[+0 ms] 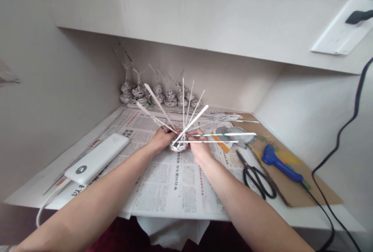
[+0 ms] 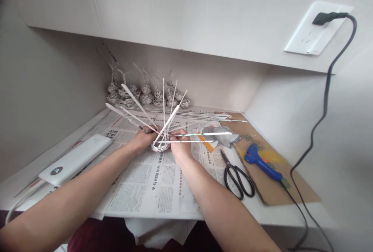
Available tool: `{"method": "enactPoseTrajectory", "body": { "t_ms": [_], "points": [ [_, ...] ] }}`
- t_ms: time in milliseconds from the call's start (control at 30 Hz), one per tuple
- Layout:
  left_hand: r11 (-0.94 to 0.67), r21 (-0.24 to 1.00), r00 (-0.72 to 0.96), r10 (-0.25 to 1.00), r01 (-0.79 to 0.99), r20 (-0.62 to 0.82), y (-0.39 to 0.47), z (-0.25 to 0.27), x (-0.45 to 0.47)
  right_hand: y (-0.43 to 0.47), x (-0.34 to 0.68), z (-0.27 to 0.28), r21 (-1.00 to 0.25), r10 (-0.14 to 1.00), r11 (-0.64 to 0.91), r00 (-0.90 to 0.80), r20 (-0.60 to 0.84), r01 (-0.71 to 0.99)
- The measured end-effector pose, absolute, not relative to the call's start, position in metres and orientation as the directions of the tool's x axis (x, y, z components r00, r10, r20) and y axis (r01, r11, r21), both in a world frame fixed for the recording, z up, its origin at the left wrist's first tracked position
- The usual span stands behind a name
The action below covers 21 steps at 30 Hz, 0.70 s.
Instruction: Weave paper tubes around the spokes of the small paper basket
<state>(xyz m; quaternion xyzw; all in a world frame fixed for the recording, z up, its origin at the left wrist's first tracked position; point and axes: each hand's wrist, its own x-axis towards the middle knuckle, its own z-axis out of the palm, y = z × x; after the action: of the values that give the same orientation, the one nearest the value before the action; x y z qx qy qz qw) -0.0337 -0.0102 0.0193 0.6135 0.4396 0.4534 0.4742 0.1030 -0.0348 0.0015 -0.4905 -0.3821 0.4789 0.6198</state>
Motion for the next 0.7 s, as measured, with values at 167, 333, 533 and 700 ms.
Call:
{"method": "enactPoseTrajectory", "body": {
  "t_ms": [167,333,533,700],
  "points": [
    [-0.189,0.972,0.167,0.972,0.140,0.165,-0.008,0.019,-0.038,-0.035,0.102,0.000,-0.979,0.967,0.050,0.255,-0.002,-0.198],
    [-0.175,0.974,0.093,0.982,0.143,0.163,-0.006,0.018,-0.038,-0.038,0.099,0.005,-0.973,0.977,0.064,0.212,0.016,-0.222],
    [-0.180,0.973,0.146,0.976,0.145,0.159,-0.003,0.013,-0.039,-0.037,0.101,-0.004,-0.984,0.973,0.094,0.221,0.060,-0.150],
    [-0.308,0.909,0.240,0.940,0.282,0.244,-0.006,0.020,-0.044,-0.034,0.104,-0.011,-0.994,0.975,0.100,0.203,0.087,-0.053]
  ]
}}
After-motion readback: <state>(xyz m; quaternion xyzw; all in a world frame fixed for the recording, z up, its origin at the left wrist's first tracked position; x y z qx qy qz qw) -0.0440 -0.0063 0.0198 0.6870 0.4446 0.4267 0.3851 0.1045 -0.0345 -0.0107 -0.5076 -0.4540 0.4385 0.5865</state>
